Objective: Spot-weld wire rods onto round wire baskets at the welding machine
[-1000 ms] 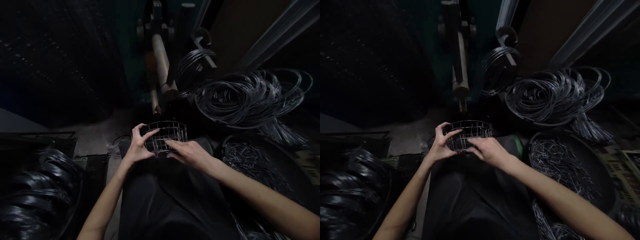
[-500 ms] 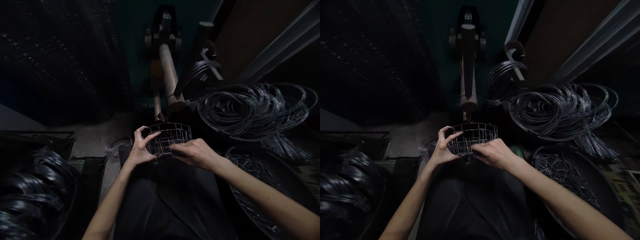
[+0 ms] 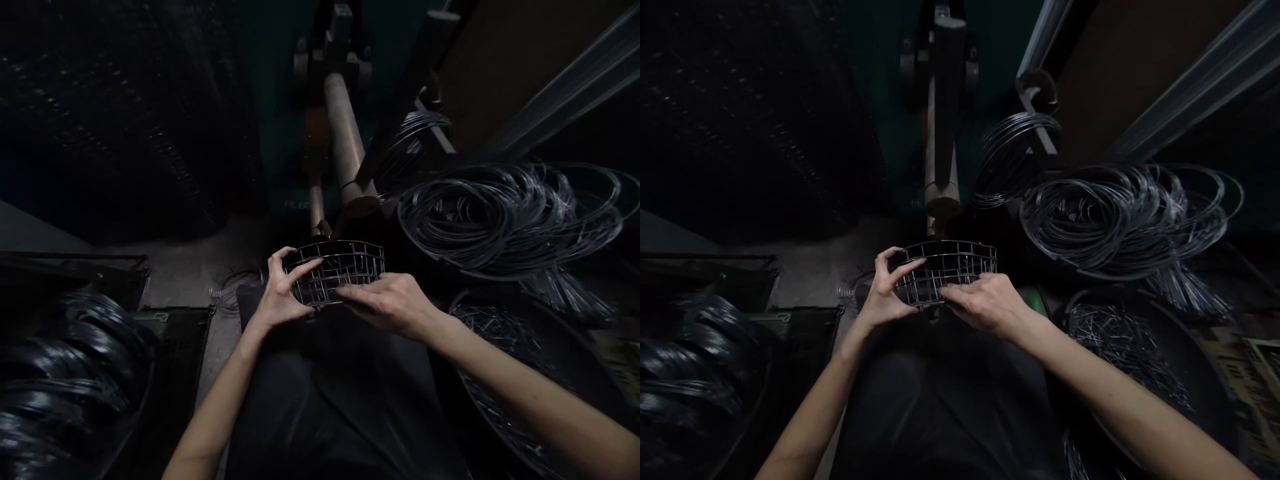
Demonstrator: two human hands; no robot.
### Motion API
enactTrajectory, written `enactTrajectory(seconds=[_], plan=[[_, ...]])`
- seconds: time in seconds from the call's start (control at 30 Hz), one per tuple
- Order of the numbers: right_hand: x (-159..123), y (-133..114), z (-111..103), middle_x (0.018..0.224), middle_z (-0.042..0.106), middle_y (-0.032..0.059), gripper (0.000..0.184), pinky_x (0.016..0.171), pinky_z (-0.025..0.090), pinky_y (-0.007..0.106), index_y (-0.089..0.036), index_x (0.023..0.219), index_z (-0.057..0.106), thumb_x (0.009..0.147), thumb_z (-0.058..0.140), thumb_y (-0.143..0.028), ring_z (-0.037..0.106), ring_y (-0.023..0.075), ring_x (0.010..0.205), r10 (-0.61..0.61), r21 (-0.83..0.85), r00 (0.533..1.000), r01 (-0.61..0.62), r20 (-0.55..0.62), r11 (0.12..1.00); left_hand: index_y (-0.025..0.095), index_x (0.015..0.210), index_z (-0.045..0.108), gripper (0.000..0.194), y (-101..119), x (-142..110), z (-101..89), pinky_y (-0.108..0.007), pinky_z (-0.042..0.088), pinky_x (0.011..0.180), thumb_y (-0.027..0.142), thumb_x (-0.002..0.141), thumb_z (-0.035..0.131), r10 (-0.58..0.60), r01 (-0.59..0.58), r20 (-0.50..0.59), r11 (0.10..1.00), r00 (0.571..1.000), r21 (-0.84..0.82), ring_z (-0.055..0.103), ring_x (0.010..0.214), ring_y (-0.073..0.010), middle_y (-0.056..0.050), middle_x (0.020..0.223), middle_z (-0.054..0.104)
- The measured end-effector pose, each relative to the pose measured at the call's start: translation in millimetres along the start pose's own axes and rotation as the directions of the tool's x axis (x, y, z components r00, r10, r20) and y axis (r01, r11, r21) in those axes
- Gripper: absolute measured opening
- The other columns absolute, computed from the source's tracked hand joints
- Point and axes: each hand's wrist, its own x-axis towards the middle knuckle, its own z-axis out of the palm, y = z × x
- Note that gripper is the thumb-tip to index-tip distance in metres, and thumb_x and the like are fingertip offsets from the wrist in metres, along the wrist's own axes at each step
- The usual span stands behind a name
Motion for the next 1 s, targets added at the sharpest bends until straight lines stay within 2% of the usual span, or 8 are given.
enactTrajectory(seconds=[0.17,0.47,0.7,1.0], plan=[[-2.1,-1.8,4.4,0.100,0.073,0.0014,0.022,0.052,0.039,0.025,-0.018,0.108,0.067,0.091,0.052,-0.020,0.066,0.0089,0.063,-0.108,-0.058,0.983,0.100,-0.151,0.993,0.028,0.126,0.056,0.078,1.0,-6.4,-1.0,-0.050,0.039,0.104,0.037,0.054,0.085,-0.031,0.031,0.001,1.000,1.000,-0.003,0.033,0.125,-0.0323,-0.009,0.131,0.026],[1.4,0.8,5.3,0.101,0.072,-0.0002,0.022,0.051,0.038,0.025,-0.019,0.104,0.068,0.093,0.049,-0.020,0.063,0.0065,0.057,-0.146,-0.097,0.964,0.127,-0.221,0.987,0.028,0.126,0.057,0.076,1.1,-2.9,-0.5,-0.050,0.039,0.104,0.038,0.056,0.085,-0.035,0.035,0.012,0.999,0.999,-0.012,0.033,0.124,-0.0321,-0.009,0.130,0.025],[4.5,14.7,12.0,0.108,0.071,-0.0008,0.025,0.052,0.039,0.024,-0.024,0.112,0.066,0.090,0.055,-0.021,0.067,0.0100,0.068,-0.115,-0.113,0.978,0.096,-0.176,0.989,0.029,0.127,0.056,0.079,-8.9,10.5,4.2,-0.050,0.039,0.105,0.037,0.055,0.086,-0.041,0.042,0.018,0.999,0.999,-0.028,0.033,0.125,-0.0320,-0.009,0.130,0.025],[15.1,24.2,18.0,0.103,0.072,-0.0010,0.026,0.053,0.041,0.024,-0.028,0.113,0.067,0.089,0.056,-0.025,0.067,0.0117,0.065,-0.059,-0.067,0.986,0.049,-0.156,0.997,0.029,0.128,0.055,0.081,-19.1,20.2,0.5,-0.050,0.037,0.107,0.039,0.054,0.087,-0.062,0.063,0.031,0.998,0.998,-0.030,0.031,0.126,-0.0323,-0.008,0.129,0.025]])
